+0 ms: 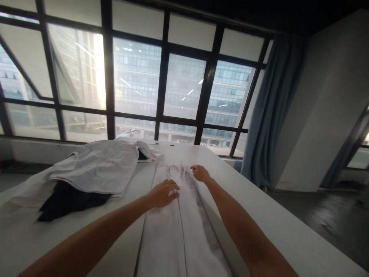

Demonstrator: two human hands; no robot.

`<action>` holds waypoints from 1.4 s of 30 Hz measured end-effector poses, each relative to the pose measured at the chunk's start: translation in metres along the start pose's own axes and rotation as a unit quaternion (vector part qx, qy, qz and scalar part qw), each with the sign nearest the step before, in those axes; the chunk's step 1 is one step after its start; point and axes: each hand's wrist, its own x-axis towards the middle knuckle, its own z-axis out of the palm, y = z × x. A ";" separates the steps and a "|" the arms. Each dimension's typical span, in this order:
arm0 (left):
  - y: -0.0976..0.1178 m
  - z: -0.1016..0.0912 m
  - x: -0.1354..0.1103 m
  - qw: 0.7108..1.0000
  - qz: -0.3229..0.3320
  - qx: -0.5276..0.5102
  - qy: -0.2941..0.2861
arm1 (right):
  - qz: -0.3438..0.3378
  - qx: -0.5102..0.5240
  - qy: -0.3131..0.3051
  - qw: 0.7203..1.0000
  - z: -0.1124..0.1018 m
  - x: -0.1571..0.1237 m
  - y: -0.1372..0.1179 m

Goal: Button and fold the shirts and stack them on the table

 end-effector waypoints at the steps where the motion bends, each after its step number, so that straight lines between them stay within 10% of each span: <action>1: 0.003 0.004 0.004 1.000 0.009 0.009 -0.012 | 0.004 0.022 0.000 1.000 0.003 0.013 0.004; 19: -0.002 0.008 0.005 0.995 -0.047 -0.031 -0.087 | 0.023 0.102 -0.141 0.984 0.052 0.128 0.030; 31: -0.010 0.021 -0.002 0.997 -0.021 -0.055 -0.056 | 0.007 -0.151 0.053 0.987 0.064 0.101 -0.014; 42: -0.154 -0.005 0.083 0.975 -0.196 0.109 -0.009 | -0.022 -0.117 -0.055 0.991 0.043 0.055 -0.026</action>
